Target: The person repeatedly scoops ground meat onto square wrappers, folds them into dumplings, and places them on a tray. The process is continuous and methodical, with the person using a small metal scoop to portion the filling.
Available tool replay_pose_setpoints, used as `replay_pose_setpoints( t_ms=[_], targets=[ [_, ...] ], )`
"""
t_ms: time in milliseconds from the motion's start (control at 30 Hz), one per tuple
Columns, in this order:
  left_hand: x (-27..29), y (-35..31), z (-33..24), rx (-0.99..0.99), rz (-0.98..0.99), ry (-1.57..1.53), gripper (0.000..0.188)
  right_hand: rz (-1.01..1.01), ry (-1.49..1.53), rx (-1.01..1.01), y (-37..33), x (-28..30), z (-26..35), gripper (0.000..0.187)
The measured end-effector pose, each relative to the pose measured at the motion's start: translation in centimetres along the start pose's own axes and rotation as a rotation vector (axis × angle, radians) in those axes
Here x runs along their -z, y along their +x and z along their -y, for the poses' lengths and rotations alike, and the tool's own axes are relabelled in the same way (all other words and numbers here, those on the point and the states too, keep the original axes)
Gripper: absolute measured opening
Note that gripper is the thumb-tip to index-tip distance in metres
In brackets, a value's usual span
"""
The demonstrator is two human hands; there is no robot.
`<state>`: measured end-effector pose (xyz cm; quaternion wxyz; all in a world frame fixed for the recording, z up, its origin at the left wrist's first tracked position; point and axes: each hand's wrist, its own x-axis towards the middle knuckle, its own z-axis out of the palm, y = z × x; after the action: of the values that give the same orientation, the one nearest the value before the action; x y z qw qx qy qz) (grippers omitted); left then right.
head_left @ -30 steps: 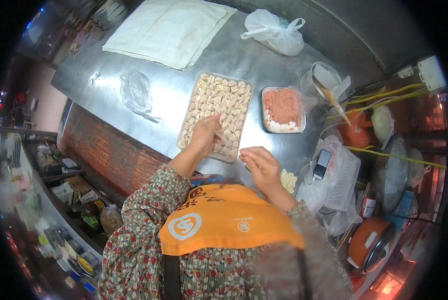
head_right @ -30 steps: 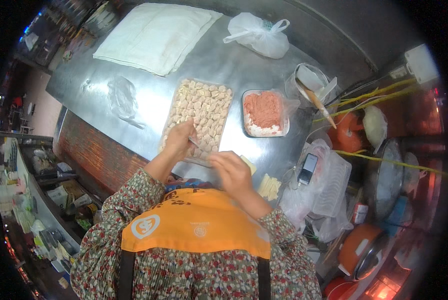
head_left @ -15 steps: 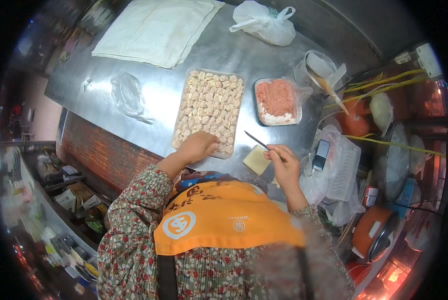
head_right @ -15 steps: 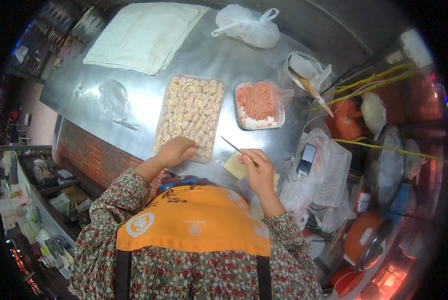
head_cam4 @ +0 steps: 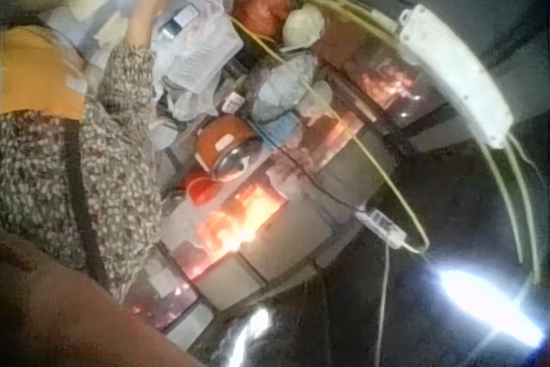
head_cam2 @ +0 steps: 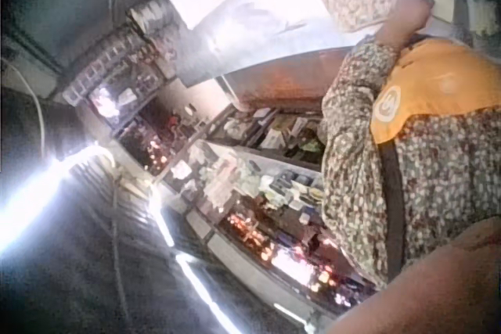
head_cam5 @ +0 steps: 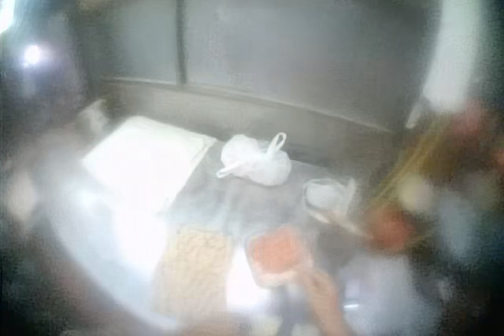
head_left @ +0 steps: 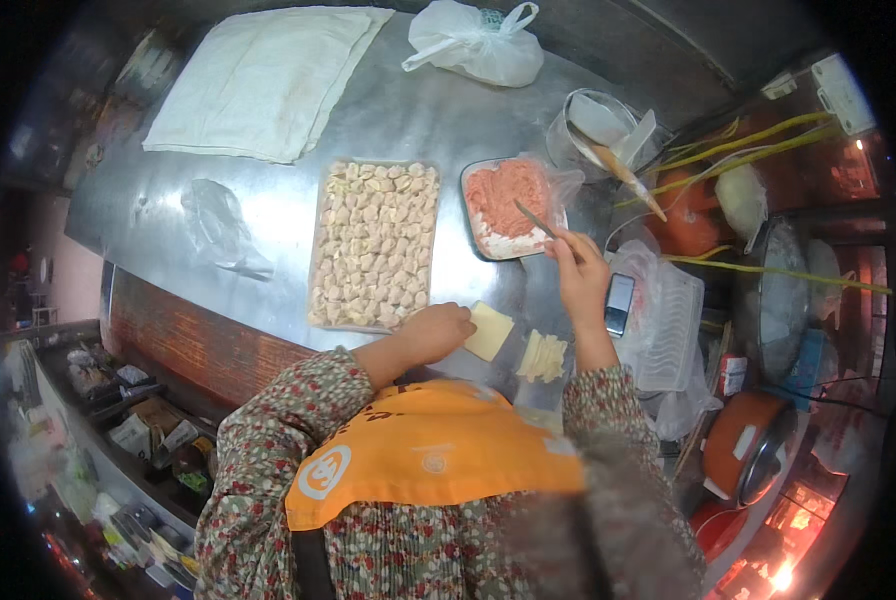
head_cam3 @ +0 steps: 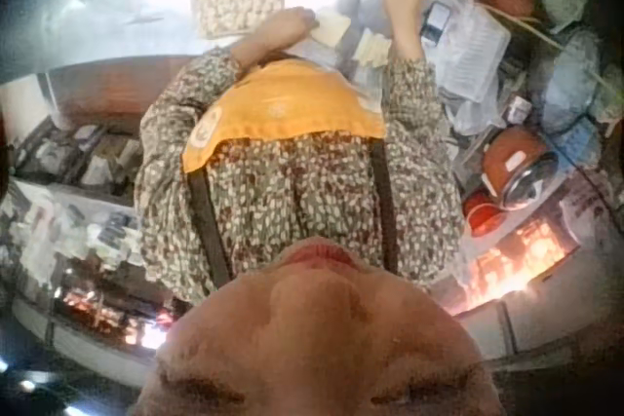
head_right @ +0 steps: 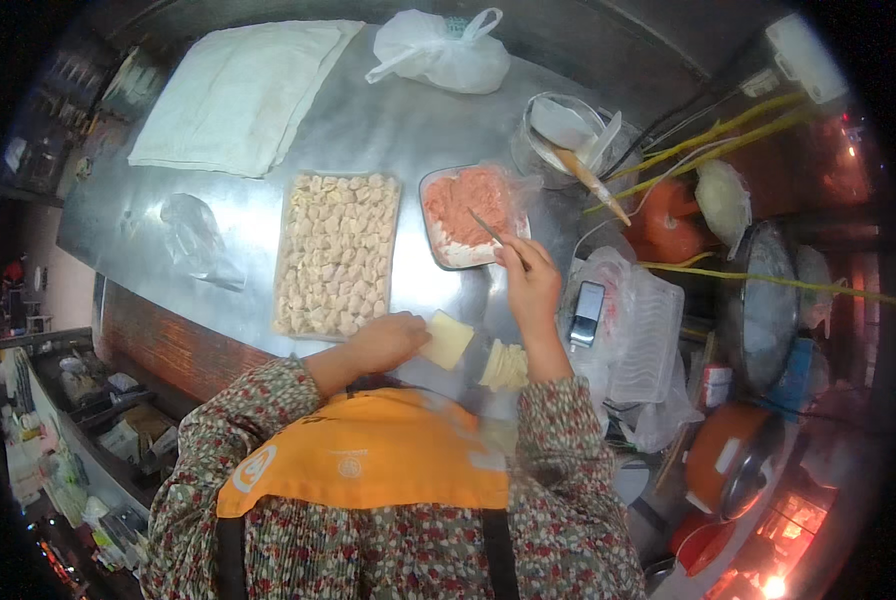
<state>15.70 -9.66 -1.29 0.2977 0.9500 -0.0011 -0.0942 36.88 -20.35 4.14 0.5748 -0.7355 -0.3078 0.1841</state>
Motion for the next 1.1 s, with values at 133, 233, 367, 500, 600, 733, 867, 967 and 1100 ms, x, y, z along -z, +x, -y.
replay_pose_setpoints(
  t_ms=[133,233,367,500,600,733,867,967,1100],
  targets=[
    [-1.0,2.3,-0.3,0.015,-0.040,-0.016,0.018,0.105,-0.166,0.120,3.4,-2.4,-1.9,0.015],
    [-0.9,3.6,-0.9,0.314,-0.018,-0.274,0.031,0.155,-0.340,0.276,4.7,-3.7,-2.6,0.015],
    [-0.5,3.9,-0.7,0.213,-0.030,-0.206,0.031,0.243,-0.406,0.304,5.0,-4.1,-2.8,0.016],
    [-1.0,4.3,-0.6,0.237,-0.037,-0.226,0.029,0.279,-0.404,0.332,4.4,-4.0,-2.9,0.015],
    [-1.3,4.5,-0.6,0.235,-0.054,-0.208,0.028,0.286,-0.436,0.338,4.2,-4.2,-3.1,0.015],
    [-1.5,3.9,-0.6,0.234,-0.176,-0.305,0.026,0.249,-0.431,0.307,3.8,-4.3,-3.4,0.015],
    [-1.5,2.9,-0.8,0.070,-0.402,-0.313,0.025,0.212,-0.314,0.196,3.5,-4.2,-4.5,0.014],
    [-1.3,2.4,-0.6,0.139,-0.097,-0.318,0.023,0.219,-0.136,0.030,3.3,-4.0,-5.6,0.014],
    [-0.7,2.0,-0.9,-0.070,-0.273,-0.192,0.017,0.240,-0.025,-0.080,2.8,-3.6,-6.3,0.015]
  ],
)
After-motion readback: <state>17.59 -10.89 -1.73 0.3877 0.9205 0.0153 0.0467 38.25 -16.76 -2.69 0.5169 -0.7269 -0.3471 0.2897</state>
